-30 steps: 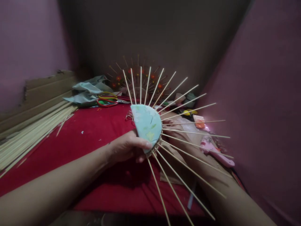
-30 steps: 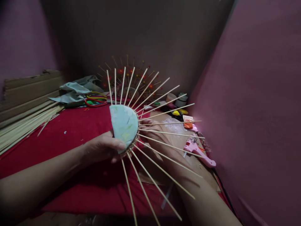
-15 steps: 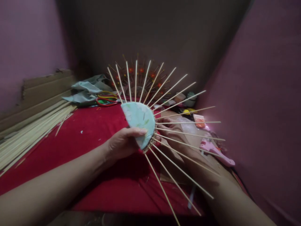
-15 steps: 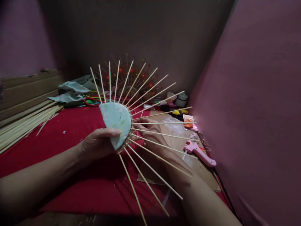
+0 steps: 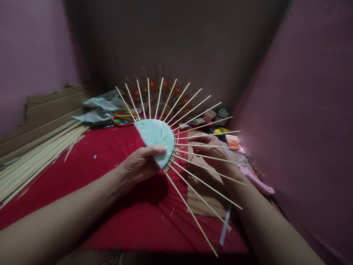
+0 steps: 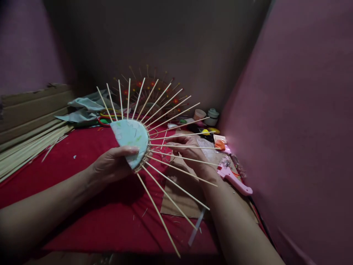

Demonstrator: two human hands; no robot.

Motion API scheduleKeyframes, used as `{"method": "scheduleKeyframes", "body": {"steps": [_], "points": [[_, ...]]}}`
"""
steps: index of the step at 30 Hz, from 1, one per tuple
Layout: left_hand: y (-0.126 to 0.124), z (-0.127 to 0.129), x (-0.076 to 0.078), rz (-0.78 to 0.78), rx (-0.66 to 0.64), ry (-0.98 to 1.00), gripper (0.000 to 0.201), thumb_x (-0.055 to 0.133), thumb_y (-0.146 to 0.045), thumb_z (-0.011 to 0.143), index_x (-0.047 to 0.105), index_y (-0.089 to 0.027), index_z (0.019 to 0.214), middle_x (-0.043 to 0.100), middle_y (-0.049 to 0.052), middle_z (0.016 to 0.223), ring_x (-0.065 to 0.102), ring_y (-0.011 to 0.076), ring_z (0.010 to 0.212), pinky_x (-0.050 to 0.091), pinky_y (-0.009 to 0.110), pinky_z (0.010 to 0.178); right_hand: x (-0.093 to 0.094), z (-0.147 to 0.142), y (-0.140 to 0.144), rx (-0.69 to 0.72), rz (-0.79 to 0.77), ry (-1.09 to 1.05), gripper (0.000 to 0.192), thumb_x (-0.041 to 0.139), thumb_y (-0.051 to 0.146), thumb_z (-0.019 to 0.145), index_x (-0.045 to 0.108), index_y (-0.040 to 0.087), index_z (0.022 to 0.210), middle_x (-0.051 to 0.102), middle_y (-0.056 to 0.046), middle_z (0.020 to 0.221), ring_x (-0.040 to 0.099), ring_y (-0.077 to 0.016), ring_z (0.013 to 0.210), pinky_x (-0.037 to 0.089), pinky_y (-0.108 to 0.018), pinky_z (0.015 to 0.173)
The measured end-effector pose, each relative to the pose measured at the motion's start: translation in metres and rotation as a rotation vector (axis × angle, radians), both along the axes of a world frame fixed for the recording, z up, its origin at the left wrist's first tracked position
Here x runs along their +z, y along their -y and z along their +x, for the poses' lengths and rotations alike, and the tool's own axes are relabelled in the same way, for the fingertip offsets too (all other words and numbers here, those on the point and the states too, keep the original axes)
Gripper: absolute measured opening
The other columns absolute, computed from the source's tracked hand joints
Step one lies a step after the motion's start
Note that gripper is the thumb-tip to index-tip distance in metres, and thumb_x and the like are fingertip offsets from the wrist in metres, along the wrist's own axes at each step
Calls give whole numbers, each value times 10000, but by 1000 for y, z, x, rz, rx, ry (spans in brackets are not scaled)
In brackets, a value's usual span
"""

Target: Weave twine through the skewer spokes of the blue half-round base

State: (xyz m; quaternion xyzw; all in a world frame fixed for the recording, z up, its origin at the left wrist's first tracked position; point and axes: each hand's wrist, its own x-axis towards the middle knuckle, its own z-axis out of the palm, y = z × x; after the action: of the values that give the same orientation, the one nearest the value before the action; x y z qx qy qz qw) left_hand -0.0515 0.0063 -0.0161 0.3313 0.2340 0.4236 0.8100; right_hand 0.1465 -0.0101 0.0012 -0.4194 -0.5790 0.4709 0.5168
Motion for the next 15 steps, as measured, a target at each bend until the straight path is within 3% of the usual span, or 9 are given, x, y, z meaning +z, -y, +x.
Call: {"method": "scheduleKeyframes", "body": {"steps": [7, 11, 15], "points": [[0, 1, 1, 30, -84, 11, 204, 595, -67, 643, 617, -76, 846, 655, 78, 723, 608, 164, 613, 527, 289, 613, 5, -2, 0, -185, 57, 150, 123, 710, 252, 635, 622, 177, 594, 544, 36, 577, 422, -82, 526, 315, -241, 504], [-3, -1, 0, 7, -81, 2, 205, 587, -64, 646, 615, -71, 849, 665, 94, 757, 631, 189, 665, 540, 334, 701, 4, -4, 0, -202, 60, 149, 80, 697, 239, 646, 639, 189, 624, 573, 24, 613, 463, -97, 559, 361, -255, 548], [-6, -3, 0, -47, -20, -31, 210, 563, -44, 653, 611, -67, 855, 668, 106, 768, 633, 186, 655, 551, 315, 668, 0, 2, -5, -241, 84, 168, 105, 699, 279, 647, 663, 186, 680, 640, -21, 716, 545, -141, 650, 405, -281, 597]]}}
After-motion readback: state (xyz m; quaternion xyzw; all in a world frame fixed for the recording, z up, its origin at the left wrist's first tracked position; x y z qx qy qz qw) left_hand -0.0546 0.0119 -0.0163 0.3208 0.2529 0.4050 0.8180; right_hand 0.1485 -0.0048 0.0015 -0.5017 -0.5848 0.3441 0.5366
